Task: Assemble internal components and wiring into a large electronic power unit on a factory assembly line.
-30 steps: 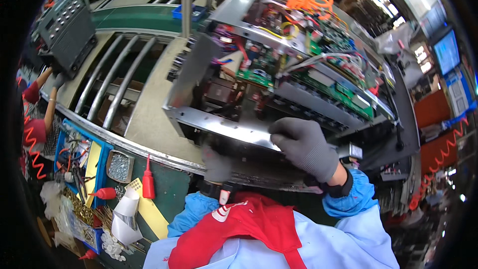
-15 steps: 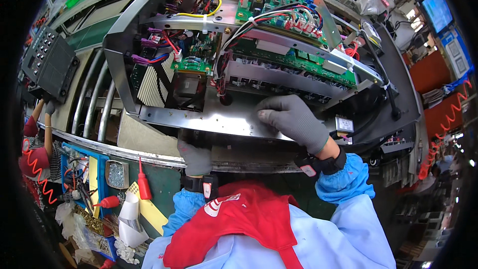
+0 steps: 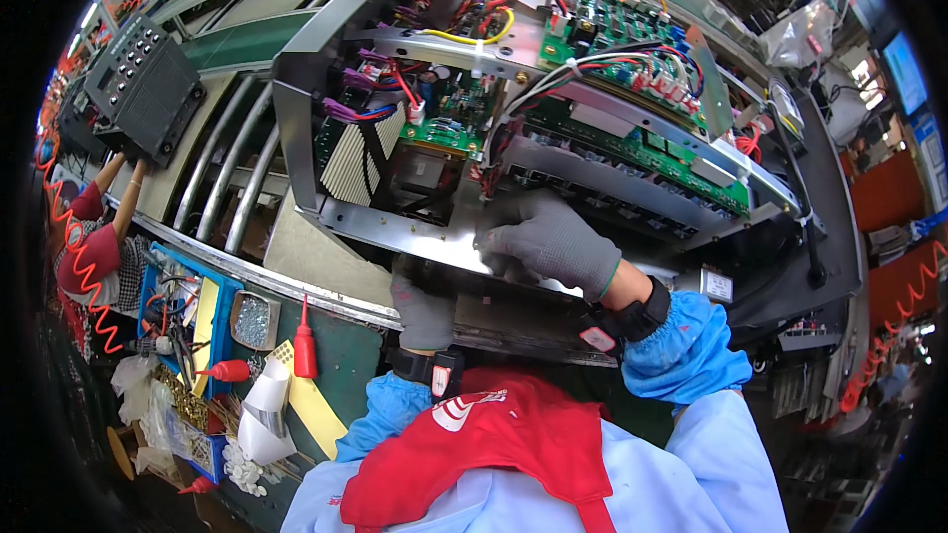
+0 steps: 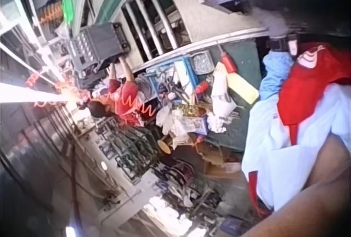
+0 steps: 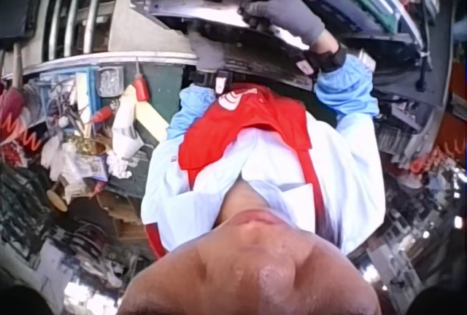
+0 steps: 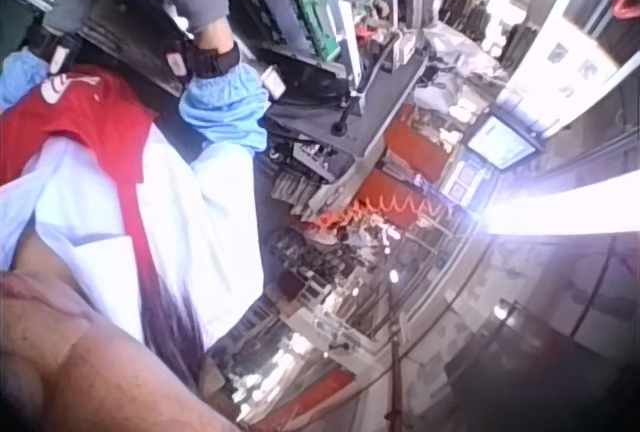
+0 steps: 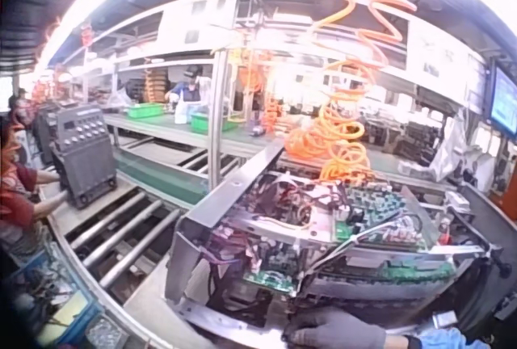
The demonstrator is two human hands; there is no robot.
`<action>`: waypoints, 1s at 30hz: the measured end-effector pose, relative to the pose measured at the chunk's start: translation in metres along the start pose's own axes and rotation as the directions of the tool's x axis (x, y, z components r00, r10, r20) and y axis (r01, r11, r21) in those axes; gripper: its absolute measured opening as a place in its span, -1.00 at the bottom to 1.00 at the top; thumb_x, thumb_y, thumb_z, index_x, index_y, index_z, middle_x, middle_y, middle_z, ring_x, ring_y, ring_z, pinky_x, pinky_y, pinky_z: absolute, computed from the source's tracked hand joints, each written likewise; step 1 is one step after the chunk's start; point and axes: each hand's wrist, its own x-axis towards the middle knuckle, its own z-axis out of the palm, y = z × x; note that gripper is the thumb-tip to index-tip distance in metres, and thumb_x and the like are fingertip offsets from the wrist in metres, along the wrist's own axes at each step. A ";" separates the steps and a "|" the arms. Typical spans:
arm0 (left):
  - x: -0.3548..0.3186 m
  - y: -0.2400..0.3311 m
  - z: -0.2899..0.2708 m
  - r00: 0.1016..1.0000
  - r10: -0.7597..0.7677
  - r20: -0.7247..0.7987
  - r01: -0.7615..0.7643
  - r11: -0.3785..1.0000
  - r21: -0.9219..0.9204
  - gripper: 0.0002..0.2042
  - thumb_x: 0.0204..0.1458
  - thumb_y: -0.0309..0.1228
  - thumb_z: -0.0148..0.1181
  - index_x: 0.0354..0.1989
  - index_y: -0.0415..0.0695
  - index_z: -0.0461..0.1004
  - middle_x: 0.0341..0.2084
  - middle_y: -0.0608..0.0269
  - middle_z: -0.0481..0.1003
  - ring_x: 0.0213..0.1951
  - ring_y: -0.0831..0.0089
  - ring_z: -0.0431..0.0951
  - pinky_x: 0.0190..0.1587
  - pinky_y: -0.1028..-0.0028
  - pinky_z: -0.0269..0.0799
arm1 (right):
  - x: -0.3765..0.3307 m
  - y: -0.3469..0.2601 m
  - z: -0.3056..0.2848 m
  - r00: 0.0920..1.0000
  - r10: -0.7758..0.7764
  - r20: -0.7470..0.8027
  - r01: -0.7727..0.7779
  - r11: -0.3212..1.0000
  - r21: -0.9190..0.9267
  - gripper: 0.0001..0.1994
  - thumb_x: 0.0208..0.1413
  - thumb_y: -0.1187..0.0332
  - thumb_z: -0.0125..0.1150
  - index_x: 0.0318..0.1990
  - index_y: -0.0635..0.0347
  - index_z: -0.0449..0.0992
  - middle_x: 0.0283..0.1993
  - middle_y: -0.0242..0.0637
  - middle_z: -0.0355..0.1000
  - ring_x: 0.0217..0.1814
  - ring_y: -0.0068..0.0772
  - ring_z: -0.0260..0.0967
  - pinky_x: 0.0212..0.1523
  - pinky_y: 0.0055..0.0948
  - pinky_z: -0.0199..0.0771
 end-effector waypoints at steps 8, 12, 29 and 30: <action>-0.009 0.045 0.029 0.975 -0.217 0.049 0.219 0.897 -0.383 -0.72 0.20 -0.22 0.01 0.00 -0.03 0.48 -0.07 0.24 0.51 -0.01 0.31 0.50 0.05 0.23 0.47 | 0.017 0.007 -0.004 0.998 -0.052 0.044 0.054 0.997 -0.049 -0.84 0.08 0.41 0.21 -0.25 0.33 0.58 -0.47 -0.32 0.48 -0.54 -0.57 0.38 -0.55 -0.55 0.37; -0.006 0.025 0.016 0.987 -0.152 0.055 0.162 0.949 -0.270 -0.71 0.21 -0.24 -0.01 0.03 -0.04 0.46 -0.06 0.25 0.50 0.00 0.32 0.49 0.05 0.23 0.47 | 0.016 -0.002 -0.001 0.998 -0.032 0.046 0.038 0.991 -0.128 -0.83 0.09 0.41 0.20 -0.24 0.34 0.59 -0.49 -0.33 0.48 -0.55 -0.58 0.39 -0.54 -0.56 0.37; -0.008 0.029 0.016 0.984 0.132 0.117 -0.165 0.922 0.350 -0.51 -0.16 -0.76 0.25 0.04 -0.25 0.42 -0.06 0.21 0.49 -0.05 0.43 0.52 -0.01 0.46 0.49 | 0.011 0.015 0.011 0.939 -0.342 -0.037 0.275 0.812 -0.515 -0.79 0.09 0.30 0.14 -0.30 0.28 0.58 -0.46 -0.15 0.51 -0.43 -0.24 0.48 -0.34 -0.28 0.46; -0.006 0.019 0.012 0.991 0.096 0.092 -0.117 0.957 0.266 -0.51 -0.15 -0.77 0.23 0.05 -0.25 0.41 -0.06 0.21 0.49 -0.04 0.43 0.52 -0.01 0.46 0.50 | 0.010 0.014 0.013 0.929 -0.368 -0.038 0.278 0.762 -0.586 -0.79 0.11 0.30 0.13 -0.30 0.25 0.58 -0.43 -0.11 0.52 -0.41 -0.15 0.50 -0.32 -0.25 0.46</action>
